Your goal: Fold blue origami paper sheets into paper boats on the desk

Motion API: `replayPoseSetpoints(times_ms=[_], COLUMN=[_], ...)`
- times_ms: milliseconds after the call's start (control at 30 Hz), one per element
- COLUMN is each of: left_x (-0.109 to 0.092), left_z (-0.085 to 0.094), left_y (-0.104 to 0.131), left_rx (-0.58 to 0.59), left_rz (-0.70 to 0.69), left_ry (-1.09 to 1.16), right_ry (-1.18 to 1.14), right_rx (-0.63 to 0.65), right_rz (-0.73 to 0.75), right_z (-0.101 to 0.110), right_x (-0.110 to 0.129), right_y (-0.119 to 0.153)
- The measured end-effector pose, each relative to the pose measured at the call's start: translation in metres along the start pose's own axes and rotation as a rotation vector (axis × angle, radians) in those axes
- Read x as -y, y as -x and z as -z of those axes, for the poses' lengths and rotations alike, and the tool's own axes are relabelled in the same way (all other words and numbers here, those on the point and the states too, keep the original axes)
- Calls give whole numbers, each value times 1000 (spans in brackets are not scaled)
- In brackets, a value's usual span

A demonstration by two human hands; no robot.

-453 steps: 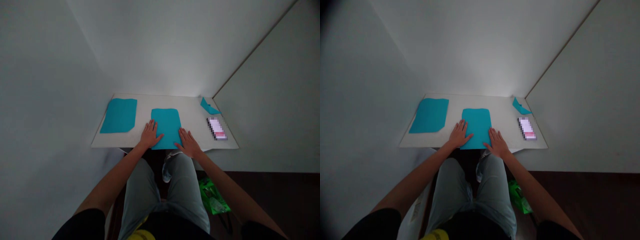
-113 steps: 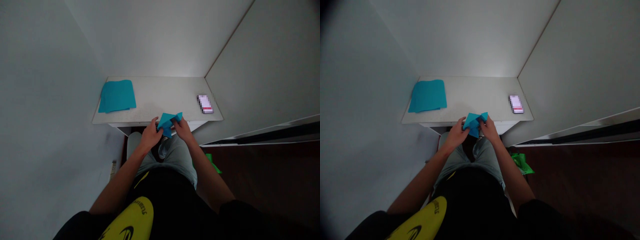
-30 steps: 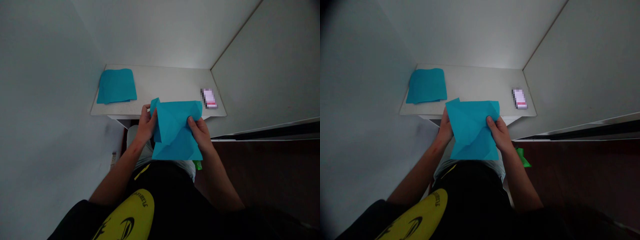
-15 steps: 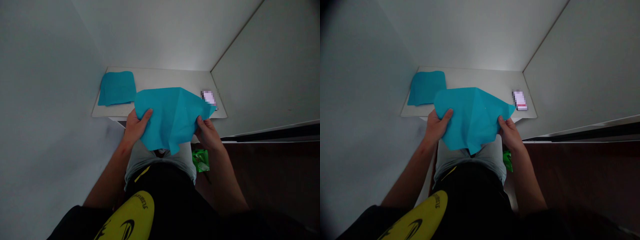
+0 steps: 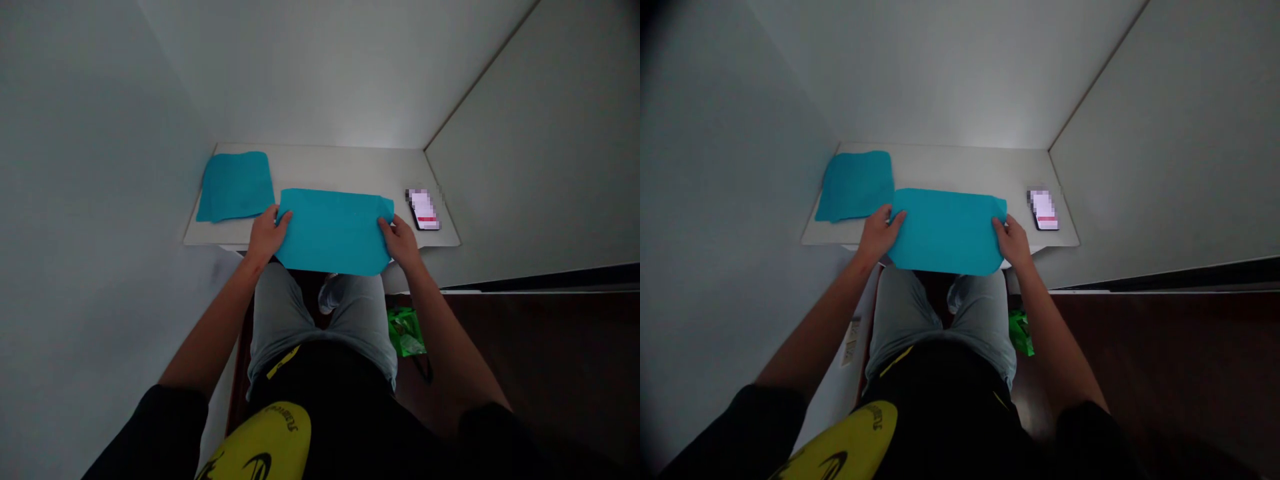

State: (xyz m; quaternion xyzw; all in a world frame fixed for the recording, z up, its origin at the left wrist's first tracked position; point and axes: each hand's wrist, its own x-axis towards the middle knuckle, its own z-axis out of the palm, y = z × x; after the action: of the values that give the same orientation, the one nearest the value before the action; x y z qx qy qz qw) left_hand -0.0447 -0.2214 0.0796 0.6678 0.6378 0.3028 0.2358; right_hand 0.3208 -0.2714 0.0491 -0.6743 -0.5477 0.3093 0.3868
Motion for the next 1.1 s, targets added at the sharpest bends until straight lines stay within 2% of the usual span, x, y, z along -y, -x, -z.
replayPoseSetpoints(times_ms=[67, 133, 200, 300, 367, 433, 533, 600, 667, 767, 900, 1000, 1100], left_x=[0, -5, -9, -8, -2, 6, 14, 18, 20, 26, 35, 44, 51], left_z=[-14, -30, -51, -81, -96, -103, -105, -103, -100, -95, -90, -88, -88], left_y=[-16, -22, -20, -10, -5, -3, -5, -7, -6, -2, 10, 20, 27], left_rx=[-88, -134, -50, 202, 276, 284, 300, 328, 347, 339, 301, 280, 274], left_rz=[4, -86, -224, -329, -321, -328, -382, -411, -425, -444, -499, -522, -550], left_ry=[-118, -241, -339, -411, -448, -474, -496, -513, -526, -508, -438, -377, -299], right_ry=[128, 267, 386, 480, 536, 594, 636, 681, 719, 726, 747, 782, 822], right_rx=[-18, -22, -24, -108, -194, -169, 85, 178, 223, 295, 254, 233, 230], right_rz=[8, -4, -40, -47, 39, 182, 354, 345, 309, 334, 338, 292, 168], right_z=[-13, -24, -33, -42, -49, -62, -91, -107, -112, -100, -73, -67, -74], right_x=[-8, -13, -15, -14, -11, -7, -2, -4, -10, -26, -41, -36, -20], right_y=[-31, -59, -81, -96, -94, -85, -68, -61, -59, -62, -60, -58, -63])
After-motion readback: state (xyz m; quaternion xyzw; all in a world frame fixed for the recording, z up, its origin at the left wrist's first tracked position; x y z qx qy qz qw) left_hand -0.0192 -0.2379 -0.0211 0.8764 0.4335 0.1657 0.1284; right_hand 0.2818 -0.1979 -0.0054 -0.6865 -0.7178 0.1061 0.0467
